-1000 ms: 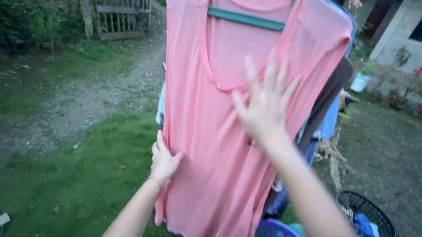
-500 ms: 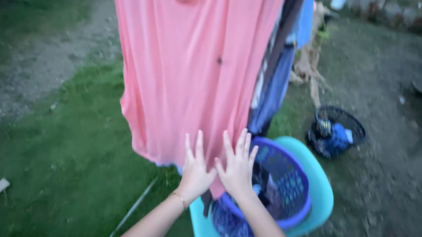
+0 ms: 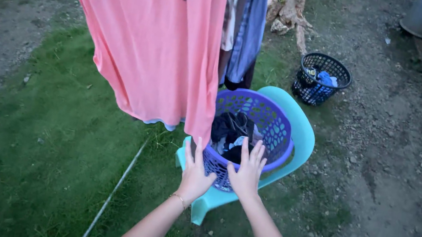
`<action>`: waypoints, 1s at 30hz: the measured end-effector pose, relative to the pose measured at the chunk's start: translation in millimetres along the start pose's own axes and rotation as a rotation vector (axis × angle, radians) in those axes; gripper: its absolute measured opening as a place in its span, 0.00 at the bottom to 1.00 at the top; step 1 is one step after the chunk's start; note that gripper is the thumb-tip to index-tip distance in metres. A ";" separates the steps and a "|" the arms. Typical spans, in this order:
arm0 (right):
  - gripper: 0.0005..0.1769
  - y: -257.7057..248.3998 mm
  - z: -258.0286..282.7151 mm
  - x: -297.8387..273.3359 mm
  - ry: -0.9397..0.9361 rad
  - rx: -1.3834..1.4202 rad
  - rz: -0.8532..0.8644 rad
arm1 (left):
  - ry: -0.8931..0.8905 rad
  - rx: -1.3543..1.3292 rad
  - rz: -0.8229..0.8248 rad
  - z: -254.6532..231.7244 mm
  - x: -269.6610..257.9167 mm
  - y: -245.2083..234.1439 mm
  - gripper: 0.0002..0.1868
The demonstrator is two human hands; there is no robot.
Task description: Hanging various wet garments onto plastic hangers and placing them on an outdoor clothesline.
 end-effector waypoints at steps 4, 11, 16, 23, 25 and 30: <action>0.57 0.4 -25.0 9.5 0.045 0.013 0.000 | -0.115 0.043 0.046 -4.5 5.7 0.8 0.64; 0.57 35.0 -48.6 61.0 -0.005 0.081 0.039 | -0.032 0.069 -0.037 38.1 28.5 51.1 0.52; 0.57 73.2 -56.5 112.5 -0.193 0.141 0.122 | -0.018 -0.011 -0.058 82.5 54.7 119.8 0.33; 0.59 107.6 -78.4 163.8 -0.460 0.208 0.395 | -0.071 0.172 -0.410 41.1 71.7 139.9 0.43; 0.59 107.7 -91.5 168.8 -0.511 0.214 0.449 | -0.184 0.216 -0.468 35.4 60.8 142.7 0.45; 0.60 122.4 -107.6 171.2 -0.563 0.240 0.490 | -0.232 0.288 -0.597 12.5 36.2 132.1 0.46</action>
Point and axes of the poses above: each hand's wrist, its own x-axis towards the middle knuckle, its own y-axis out of the palm, z = x × y, the point moved 10 cm from there along x, towards the middle knuckle, and after that the axes turned 14 degrees about -z, right-handed, at the moved point
